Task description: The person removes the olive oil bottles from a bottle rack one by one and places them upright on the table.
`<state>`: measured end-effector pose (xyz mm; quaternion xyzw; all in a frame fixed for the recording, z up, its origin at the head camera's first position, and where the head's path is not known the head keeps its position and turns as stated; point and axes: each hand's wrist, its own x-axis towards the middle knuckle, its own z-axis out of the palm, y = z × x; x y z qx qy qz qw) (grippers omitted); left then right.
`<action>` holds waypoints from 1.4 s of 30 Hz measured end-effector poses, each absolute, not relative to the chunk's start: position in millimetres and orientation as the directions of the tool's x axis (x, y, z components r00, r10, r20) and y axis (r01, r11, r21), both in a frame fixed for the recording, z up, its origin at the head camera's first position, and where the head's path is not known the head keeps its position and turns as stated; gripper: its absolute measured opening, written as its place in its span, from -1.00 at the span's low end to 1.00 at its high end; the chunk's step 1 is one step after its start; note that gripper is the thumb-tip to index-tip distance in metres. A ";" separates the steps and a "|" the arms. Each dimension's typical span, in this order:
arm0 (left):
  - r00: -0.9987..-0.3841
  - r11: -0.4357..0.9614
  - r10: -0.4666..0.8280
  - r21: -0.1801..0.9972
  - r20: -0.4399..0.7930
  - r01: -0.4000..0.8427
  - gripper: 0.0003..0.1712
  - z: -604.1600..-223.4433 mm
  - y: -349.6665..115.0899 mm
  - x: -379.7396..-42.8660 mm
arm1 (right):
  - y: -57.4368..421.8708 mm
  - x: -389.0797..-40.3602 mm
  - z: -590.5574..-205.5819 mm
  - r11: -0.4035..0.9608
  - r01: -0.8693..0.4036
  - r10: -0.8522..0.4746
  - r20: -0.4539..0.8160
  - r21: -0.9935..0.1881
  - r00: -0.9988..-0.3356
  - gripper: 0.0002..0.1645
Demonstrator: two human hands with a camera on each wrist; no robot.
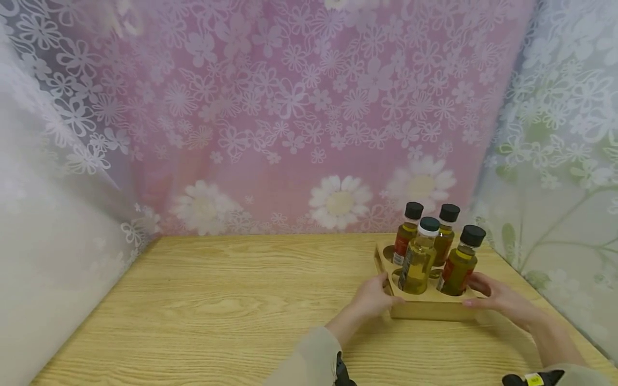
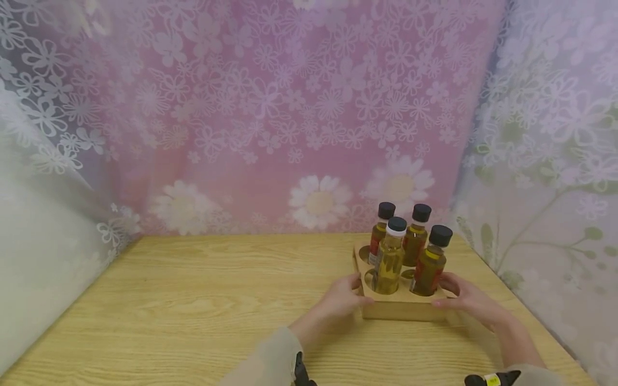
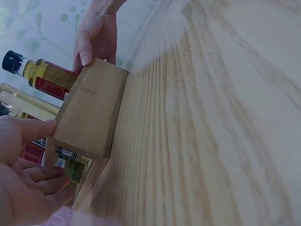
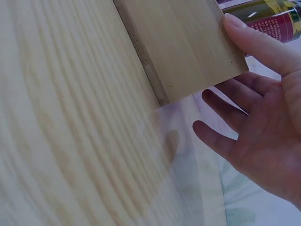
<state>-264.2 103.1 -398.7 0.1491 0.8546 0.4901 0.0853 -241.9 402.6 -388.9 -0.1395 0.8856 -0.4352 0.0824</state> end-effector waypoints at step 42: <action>-0.916 0.406 0.401 0.896 0.003 0.181 -0.14 -394.3 -23.6 -269.9 | 291.1 -270.7 -384.8 0.529 -0.282 -0.438 0.027 -0.800 -0.898 -0.10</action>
